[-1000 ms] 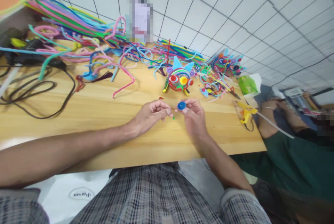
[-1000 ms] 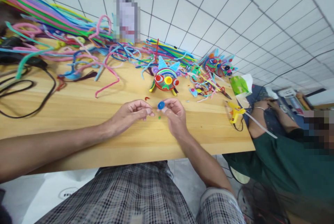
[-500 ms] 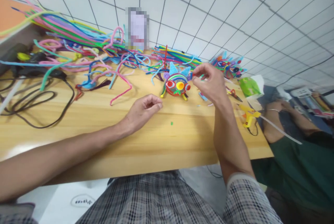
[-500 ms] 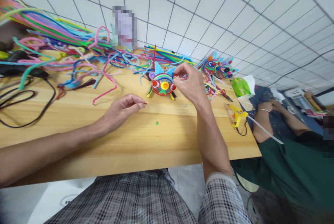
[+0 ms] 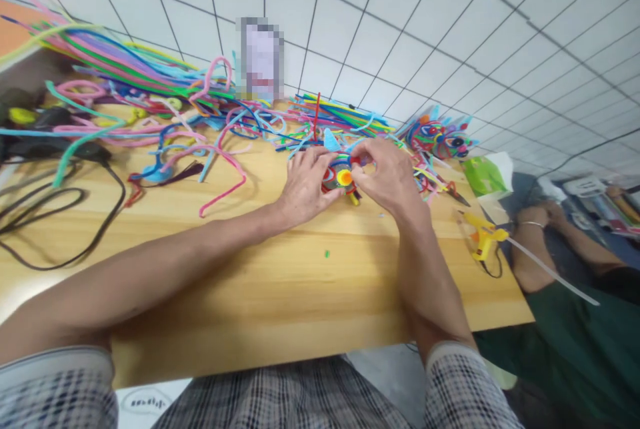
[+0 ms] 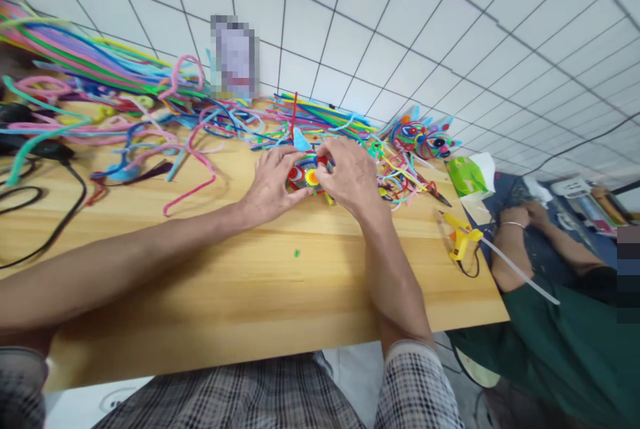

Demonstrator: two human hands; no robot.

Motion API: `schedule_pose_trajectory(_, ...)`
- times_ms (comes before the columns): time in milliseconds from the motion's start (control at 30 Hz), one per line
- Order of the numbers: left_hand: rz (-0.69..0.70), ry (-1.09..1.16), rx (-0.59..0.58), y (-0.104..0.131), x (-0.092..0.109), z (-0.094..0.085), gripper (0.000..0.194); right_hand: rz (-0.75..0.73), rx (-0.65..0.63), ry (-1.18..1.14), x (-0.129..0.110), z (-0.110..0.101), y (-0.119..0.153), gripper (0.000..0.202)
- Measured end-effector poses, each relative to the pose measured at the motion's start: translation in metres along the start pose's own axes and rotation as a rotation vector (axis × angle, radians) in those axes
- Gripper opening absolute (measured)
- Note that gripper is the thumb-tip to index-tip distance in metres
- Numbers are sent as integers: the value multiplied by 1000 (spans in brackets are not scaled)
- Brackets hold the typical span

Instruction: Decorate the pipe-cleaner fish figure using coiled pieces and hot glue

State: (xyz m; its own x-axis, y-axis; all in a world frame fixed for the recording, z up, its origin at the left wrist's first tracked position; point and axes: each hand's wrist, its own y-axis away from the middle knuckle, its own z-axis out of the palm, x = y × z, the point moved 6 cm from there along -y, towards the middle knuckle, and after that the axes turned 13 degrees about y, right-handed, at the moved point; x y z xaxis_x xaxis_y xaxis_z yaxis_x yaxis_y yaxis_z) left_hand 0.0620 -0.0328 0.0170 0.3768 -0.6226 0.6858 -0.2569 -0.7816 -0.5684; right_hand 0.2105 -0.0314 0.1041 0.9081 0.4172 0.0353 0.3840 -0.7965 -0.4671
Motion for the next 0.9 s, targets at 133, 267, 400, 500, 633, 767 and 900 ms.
schedule_pose_trajectory(133,42,-2,-7,3,-2,5,60,-14,-21,24,0,3,1,16)
schedule_pose_trajectory(267,52,5,-11,4,-4,6,61,-30,-36,26,-2,3,1,16)
schedule_pose_trajectory(400,50,14,-15,4,-5,6,60,-43,-30,34,-3,5,2,17)
schedule_pose_trajectory(500,42,17,-20,5,-6,7,59,-43,-34,29,-1,8,3,17)
schedule_pose_trajectory(633,39,22,-28,5,-6,6,59,-48,-41,6,0,8,3,17)
schedule_pose_trajectory(767,41,31,-30,5,-6,6,59,-41,-43,-29,1,9,3,17)
schedule_pose_trajectory(900,55,47,-39,4,-7,6,60,-37,-46,-55,2,12,3,17)
